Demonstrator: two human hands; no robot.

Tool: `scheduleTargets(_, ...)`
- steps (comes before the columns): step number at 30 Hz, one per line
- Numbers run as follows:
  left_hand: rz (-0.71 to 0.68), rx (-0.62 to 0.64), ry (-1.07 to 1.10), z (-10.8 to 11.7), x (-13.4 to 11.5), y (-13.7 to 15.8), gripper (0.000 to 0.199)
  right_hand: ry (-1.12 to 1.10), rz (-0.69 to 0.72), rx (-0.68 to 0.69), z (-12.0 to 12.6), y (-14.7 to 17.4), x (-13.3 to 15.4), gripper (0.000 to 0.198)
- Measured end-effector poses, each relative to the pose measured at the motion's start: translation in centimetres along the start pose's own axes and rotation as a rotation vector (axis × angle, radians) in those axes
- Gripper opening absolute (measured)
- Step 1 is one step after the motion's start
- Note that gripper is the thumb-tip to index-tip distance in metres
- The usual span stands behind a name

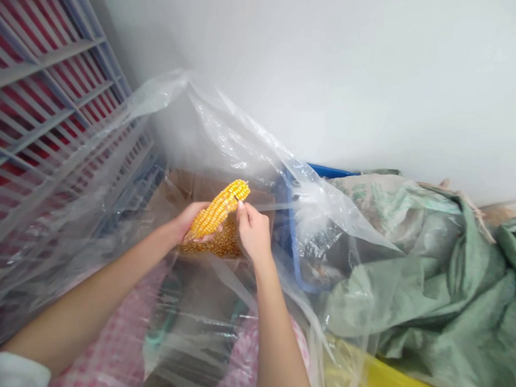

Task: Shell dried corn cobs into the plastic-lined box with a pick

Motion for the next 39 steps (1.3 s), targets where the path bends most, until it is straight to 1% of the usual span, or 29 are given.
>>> scheduleTargets(6, 0.042, 0.166, 0.142, 0.1, 0.1, 0.7, 0.027, -0.088, 0.078, 0.007, -0.8, -0.2, -0.4, 0.039)
scheduleTargets(10, 0.086, 0.389, 0.299, 0.2, 0.7, 1.1, 0.02, -0.116, 0.117, -0.032, -1.3, -0.3, -0.5, 0.038)
scheduleTargets(11, 0.1, 0.434, 0.319, 0.2, 0.9, 1.1, 0.02, -0.113, 0.131, -0.037, -1.3, -0.4, -0.5, 0.038)
scheduleTargets(12, 0.106, 0.454, 0.325, 0.2, 0.9, 1.0, 0.021, -0.101, 0.144, -0.039, -1.2, -0.5, -0.5, 0.038)
scheduleTargets(13, 0.103, 0.435, 0.314, 0.3, 0.9, 0.9, 0.021, -0.073, 0.154, -0.039, -1.1, -0.6, -0.5, 0.038)
scheduleTargets(14, 0.086, 0.376, 0.287, 0.4, 0.7, 0.7, 0.023, -0.03, 0.161, -0.039, -0.9, -0.7, -0.5, 0.038)
scheduleTargets(17, -0.003, 0.092, 0.136, 0.6, 0.0, 0.3, 0.029, 0.132, 0.153, -0.083, 0.1, -0.7, -0.3, 0.038)
scheduleTargets(19, -0.062, -0.041, 0.025, 0.6, -0.6, 0.3, 0.032, 0.207, 0.128, -0.124, 0.9, -0.6, -0.1, 0.039)
scheduleTargets(22, -0.131, -0.145, -0.075, 0.3, -1.3, 0.7, 0.035, 0.276, 0.076, -0.125, 1.5, -0.4, 0.2, 0.041)
scheduleTargets(26, -0.131, -0.293, -0.258, 0.4, -1.5, 1.2, 0.037, 0.405, 0.023, -0.079, 1.7, -0.4, 0.5, 0.043)
scheduleTargets(27, -0.149, -0.327, -0.318, 0.5, -1.5, 1.2, 0.036, 0.448, 0.011, -0.065, 1.7, -0.4, 0.5, 0.044)
scheduleTargets(31, -0.363, -0.47, -0.648, 0.9, -1.1, 1.1, 0.026, 0.605, -0.042, -0.002, 1.8, -0.1, 0.4, 0.041)
scheduleTargets(33, -0.458, -0.534, -0.783, 0.7, -0.8, 0.9, 0.026, 0.59, -0.061, 0.01, 1.6, 0.0, 0.0, 0.039)
scheduleTargets(34, -0.47, -0.54, -0.799, 0.6, -0.6, 0.7, 0.026, 0.53, -0.068, 0.017, 1.4, 0.0, -0.2, 0.039)
scheduleTargets(35, -0.456, -0.516, -0.768, 0.4, -0.4, 0.6, 0.025, 0.428, -0.076, 0.024, 1.0, 0.1, -0.4, 0.04)
scheduleTargets(37, -0.358, -0.377, -0.579, 0.0, 0.0, 0.2, 0.024, 0.147, -0.099, 0.004, 0.2, 0.0, -0.8, 0.043)
scheduleTargets(39, -0.217, -0.197, -0.31, -0.5, 0.2, 0.1, 0.029, -0.105, -0.106, -0.062, -0.7, -0.1, -1.0, 0.043)
Point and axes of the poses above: each hand's wrist, its own y-axis away from the middle knuckle, its own z-axis out of the back of the hand, x = y × z, the point moved 2 cm from there along -y, towards the middle knuckle, and after that the axes turned 4 degrees about -y, right-handed, at the moved point
